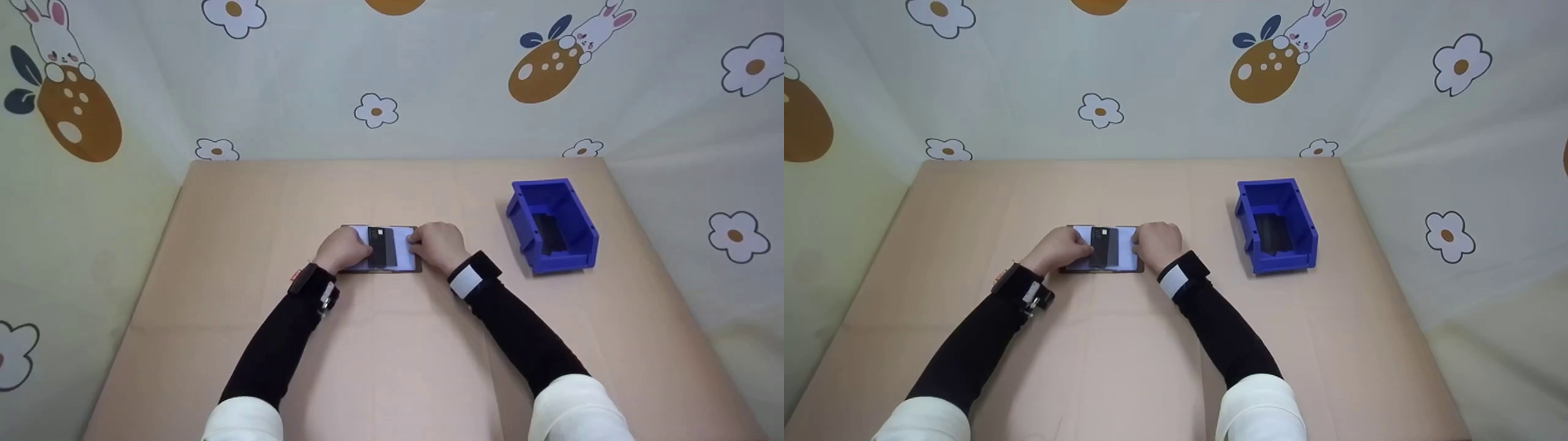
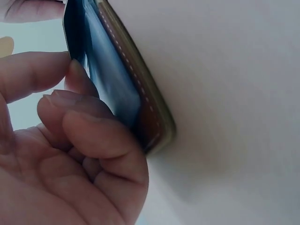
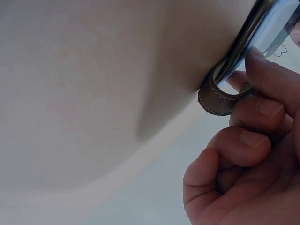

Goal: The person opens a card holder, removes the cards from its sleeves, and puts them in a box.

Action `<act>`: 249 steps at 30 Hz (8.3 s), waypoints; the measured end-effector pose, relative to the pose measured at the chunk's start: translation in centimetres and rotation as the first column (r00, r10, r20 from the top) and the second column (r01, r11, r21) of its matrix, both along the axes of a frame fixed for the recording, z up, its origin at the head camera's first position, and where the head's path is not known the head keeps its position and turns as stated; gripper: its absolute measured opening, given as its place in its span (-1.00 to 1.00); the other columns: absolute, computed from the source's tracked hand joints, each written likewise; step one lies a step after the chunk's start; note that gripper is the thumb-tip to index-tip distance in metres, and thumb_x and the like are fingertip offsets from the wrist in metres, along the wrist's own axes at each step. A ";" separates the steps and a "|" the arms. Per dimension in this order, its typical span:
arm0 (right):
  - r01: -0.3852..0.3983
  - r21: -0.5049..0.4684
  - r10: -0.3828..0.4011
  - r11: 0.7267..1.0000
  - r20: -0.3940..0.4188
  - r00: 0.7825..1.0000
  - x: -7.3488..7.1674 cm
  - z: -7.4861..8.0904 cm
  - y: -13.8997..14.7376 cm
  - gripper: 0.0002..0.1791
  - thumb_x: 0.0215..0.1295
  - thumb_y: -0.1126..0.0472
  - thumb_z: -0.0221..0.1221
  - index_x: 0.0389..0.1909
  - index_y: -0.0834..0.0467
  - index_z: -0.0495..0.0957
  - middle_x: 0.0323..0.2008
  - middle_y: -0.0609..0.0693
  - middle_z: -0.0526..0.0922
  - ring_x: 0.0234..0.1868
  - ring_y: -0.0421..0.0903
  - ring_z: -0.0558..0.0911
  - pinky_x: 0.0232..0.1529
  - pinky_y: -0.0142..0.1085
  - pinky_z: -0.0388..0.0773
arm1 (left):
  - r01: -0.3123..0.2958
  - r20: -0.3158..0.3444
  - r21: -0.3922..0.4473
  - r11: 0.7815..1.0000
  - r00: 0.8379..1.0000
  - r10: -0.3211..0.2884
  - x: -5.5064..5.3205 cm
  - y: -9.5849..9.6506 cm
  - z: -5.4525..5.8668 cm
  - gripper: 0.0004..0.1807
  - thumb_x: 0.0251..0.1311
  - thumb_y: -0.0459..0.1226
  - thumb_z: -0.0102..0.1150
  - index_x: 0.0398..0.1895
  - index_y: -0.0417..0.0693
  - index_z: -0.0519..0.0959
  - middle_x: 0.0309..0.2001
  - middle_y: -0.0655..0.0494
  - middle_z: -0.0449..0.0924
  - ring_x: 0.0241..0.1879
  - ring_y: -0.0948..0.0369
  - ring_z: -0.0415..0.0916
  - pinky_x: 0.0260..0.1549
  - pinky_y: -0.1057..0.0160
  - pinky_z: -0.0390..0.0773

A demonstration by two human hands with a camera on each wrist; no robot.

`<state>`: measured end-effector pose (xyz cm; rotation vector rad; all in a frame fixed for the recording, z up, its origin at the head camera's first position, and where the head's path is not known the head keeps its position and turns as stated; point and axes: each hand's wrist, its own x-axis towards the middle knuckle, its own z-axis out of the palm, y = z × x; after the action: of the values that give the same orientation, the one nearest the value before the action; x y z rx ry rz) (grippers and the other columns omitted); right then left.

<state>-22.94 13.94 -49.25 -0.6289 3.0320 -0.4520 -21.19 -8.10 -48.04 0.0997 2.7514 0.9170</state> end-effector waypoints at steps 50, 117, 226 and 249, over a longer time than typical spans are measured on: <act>0.002 -0.029 -0.002 1.000 -0.008 1.000 0.0 -0.1 0.0 -0.80 0.19 0.15 0.36 -0.15 -0.02 0.78 -0.19 -0.01 0.75 -0.16 0.08 0.71 -0.18 0.00 0.54 | -0.049 0.125 0.318 0.947 0.992 0.010 0.1 -2.6 5.4 -0.57 0.21 -0.21 0.13 -0.76 0.04 0.21 -0.73 0.29 0.10 -0.72 0.31 0.06 -0.66 0.32 0.09; 0.195 -0.401 -0.163 0.895 0.113 0.980 0.4 5.4 5.5 -0.75 0.39 0.13 0.18 -0.45 0.17 0.55 -0.54 -0.08 0.42 -0.45 -0.08 0.40 -0.35 -0.24 0.30 | -0.022 -0.161 -0.172 0.985 0.987 -0.006 0.9 -1.4 1.2 -0.77 0.03 -0.44 0.09 -0.72 -0.08 0.43 -0.61 0.11 0.41 -0.56 0.14 0.33 -0.62 0.22 0.29; -0.050 -0.002 0.050 0.999 -0.096 0.994 0.6 0.5 0.0 -0.90 0.18 0.21 0.32 -0.33 0.04 0.80 -0.36 -0.06 0.75 -0.29 -0.03 0.69 -0.22 -0.10 0.52 | 0.003 -0.232 -0.255 0.967 0.971 -0.065 0.9 -1.1 -0.4 -0.67 0.08 -0.52 0.02 -0.77 -0.07 0.35 -0.56 0.00 0.49 -0.54 0.12 0.28 -0.54 0.06 0.46; -0.122 0.098 0.138 0.988 -0.187 0.973 0.9 0.0 -0.7 -0.87 0.12 0.19 0.37 -0.59 0.03 0.70 -0.59 -0.02 0.64 -0.48 0.04 0.58 -0.41 -0.09 0.42 | 0.003 -0.236 -0.249 0.968 0.970 -0.063 0.9 -1.0 -0.3 -0.66 0.04 -0.53 0.05 -0.81 -0.08 0.39 -0.58 0.04 0.46 -0.55 0.12 0.26 -0.53 0.08 0.47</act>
<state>-22.07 13.20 -49.23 -0.9097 3.1411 -0.2696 -20.29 -9.13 -48.38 0.2268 3.0542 0.5783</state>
